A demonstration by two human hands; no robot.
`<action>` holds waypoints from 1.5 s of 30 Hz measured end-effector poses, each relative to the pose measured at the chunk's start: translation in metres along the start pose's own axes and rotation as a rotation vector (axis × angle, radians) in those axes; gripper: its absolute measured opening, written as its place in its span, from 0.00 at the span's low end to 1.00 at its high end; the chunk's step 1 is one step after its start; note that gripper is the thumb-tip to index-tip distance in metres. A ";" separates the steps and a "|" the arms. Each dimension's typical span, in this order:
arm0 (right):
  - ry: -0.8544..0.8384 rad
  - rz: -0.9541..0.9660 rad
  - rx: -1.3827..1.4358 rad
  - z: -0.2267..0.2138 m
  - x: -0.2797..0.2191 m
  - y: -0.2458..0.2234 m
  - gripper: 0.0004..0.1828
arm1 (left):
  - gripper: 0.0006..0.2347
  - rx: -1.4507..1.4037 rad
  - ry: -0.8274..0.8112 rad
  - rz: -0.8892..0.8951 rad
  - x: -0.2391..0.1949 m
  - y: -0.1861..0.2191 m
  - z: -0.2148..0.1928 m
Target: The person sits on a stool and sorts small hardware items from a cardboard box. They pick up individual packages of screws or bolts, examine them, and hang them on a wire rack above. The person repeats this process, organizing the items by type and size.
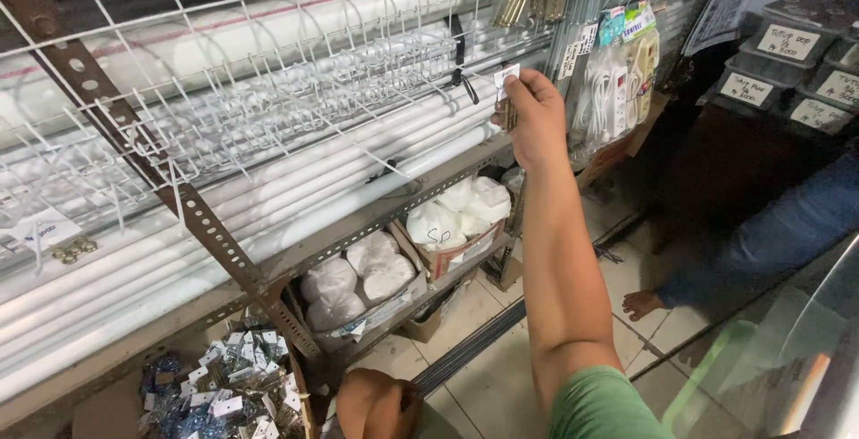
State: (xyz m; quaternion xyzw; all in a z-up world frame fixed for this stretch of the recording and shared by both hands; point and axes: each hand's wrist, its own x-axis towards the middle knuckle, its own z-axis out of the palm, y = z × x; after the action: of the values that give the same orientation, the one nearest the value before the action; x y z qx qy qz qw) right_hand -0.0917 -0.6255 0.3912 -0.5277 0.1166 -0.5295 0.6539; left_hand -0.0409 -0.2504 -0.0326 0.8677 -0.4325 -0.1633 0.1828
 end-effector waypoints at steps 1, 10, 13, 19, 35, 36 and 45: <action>-0.001 0.000 0.000 0.001 -0.001 -0.001 0.07 | 0.15 0.000 0.001 -0.001 -0.001 -0.003 0.003; -0.035 0.005 -0.048 0.004 -0.011 -0.007 0.02 | 0.12 -0.219 -0.140 -0.040 0.008 -0.010 0.011; -0.090 -0.018 -0.058 -0.002 -0.005 0.002 0.07 | 0.14 -0.324 -0.181 -0.242 0.001 -0.010 0.010; -0.006 -0.003 0.088 -0.002 0.003 0.005 0.06 | 0.13 -0.261 -0.129 -0.048 0.007 -0.018 0.016; -0.041 0.143 0.026 0.038 0.028 0.015 0.07 | 0.09 -0.448 -0.030 -0.130 -0.002 -0.016 0.017; -0.053 0.132 0.025 0.042 0.030 0.016 0.08 | 0.11 -0.492 -0.082 -0.129 -0.003 -0.015 0.011; 0.018 0.093 -0.109 0.051 0.071 0.061 0.06 | 0.10 -0.397 -0.047 -0.089 -0.001 -0.016 0.008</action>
State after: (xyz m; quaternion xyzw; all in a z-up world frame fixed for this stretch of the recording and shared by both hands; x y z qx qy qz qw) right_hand 0.0087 -0.6617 0.3919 -0.5516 0.1757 -0.4961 0.6471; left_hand -0.0338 -0.2417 -0.0469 0.8289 -0.3571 -0.2734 0.3327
